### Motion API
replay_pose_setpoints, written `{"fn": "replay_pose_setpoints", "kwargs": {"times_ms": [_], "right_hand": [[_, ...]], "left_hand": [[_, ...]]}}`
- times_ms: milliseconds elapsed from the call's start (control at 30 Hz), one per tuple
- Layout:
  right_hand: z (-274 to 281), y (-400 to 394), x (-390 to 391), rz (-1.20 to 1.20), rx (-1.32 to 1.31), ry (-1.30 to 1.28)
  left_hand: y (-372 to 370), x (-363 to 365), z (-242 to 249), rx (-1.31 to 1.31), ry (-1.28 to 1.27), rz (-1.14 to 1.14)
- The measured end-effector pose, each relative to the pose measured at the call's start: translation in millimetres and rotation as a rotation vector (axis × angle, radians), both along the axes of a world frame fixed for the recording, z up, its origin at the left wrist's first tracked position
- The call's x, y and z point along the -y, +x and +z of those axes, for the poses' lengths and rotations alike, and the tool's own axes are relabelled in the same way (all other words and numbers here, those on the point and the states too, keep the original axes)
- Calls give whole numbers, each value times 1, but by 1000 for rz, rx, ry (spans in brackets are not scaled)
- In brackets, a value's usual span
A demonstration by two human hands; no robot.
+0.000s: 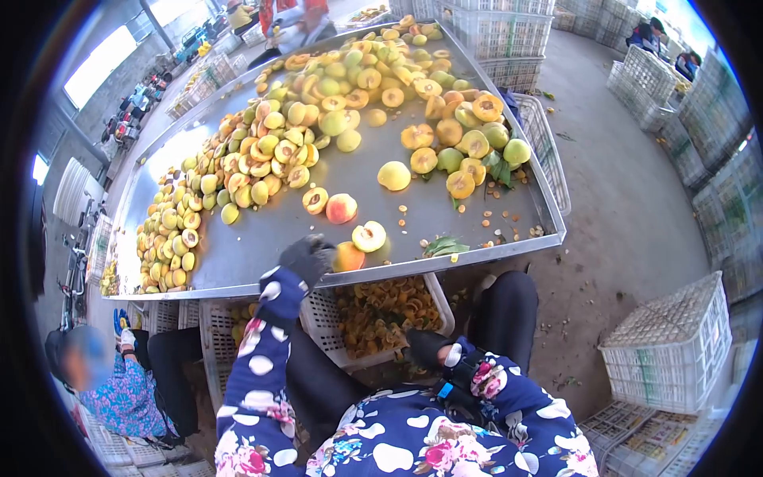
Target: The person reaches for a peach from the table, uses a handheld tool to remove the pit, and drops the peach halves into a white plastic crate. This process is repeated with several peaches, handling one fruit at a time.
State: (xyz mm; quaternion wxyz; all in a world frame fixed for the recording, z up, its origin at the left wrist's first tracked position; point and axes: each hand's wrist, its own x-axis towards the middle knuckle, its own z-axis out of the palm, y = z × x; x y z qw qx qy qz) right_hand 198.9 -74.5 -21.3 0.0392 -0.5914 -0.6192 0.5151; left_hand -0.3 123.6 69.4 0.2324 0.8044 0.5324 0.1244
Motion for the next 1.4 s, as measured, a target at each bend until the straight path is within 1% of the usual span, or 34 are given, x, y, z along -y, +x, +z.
{"fn": "replay_pose_setpoints", "kwargs": {"times_ms": [33,67,133,167,200,267,300,367,400,433,467,567,633,700,800,833,867,933,1000,1067,1133,1200,1267,1300,1367,1400], "right_hand": [[-6,2,2,10,13,41],[-12,4,3,20,26,81],[-16,5,4,0,22,122],[-14,4,4,-21,19,150],[-13,4,4,-39,13,176],[-6,4,2,-83,-38,48],[-2,4,-1,-102,-64,-14],[3,7,-3,-310,-410,-150],[26,10,-5,-366,-561,-233],[48,13,-7,-424,-706,-323],[68,12,-7,-450,-766,-326],[103,6,-7,-494,-934,-352],[113,-2,-10,-477,-991,-321],[119,-11,-12,-492,-1024,-297],[126,-23,-13,-553,-1020,-243],[127,-25,-12,-565,-1008,-213],[128,-27,-11,-576,-997,-183],[121,-28,-10,-548,-865,-83],[120,-27,-9,-487,-766,27],[122,-26,-8,-510,-772,52],[122,-27,-9,-508,-763,94],[117,-26,-8,-488,-736,147],[111,-26,-7,-470,-720,170],[109,-27,-7,-461,-713,182],[117,-26,-5,-497,-781,105],[120,-26,-4,-515,-814,66]], "left_hand": [[23,-10,-5,-167,-30,50],[41,-15,-3,-236,-148,105],[62,-10,13,-401,-172,51],[68,-14,13,-459,-234,35],[68,-16,10,-427,-251,17],[57,-24,2,-370,-285,-11],[49,-34,4,-319,-378,-129],[16,-28,8,514,-802,5],[3,-19,9,944,-985,80],[-3,-5,17,1237,-1067,-25],[-7,11,26,1532,-1136,-137],[-11,51,34,1684,-1023,-36],[-1,78,34,1363,-657,-26],[7,97,44,1836,-1004,151],[19,119,35,1957,-1021,236],[25,125,37,1869,-922,233],[26,127,34,1865,-951,290],[26,129,25,1849,-1007,409],[26,131,23,1894,-1039,289],[23,136,25,1946,-1105,183],[22,140,31,1644,-833,82],[22,143,33,1625,-810,63],[22,144,32,1895,-1027,114],[21,144,30,1872,-1041,131],[20,145,25,1823,-1069,165],[19,145,23,1850,-1089,142]]}}
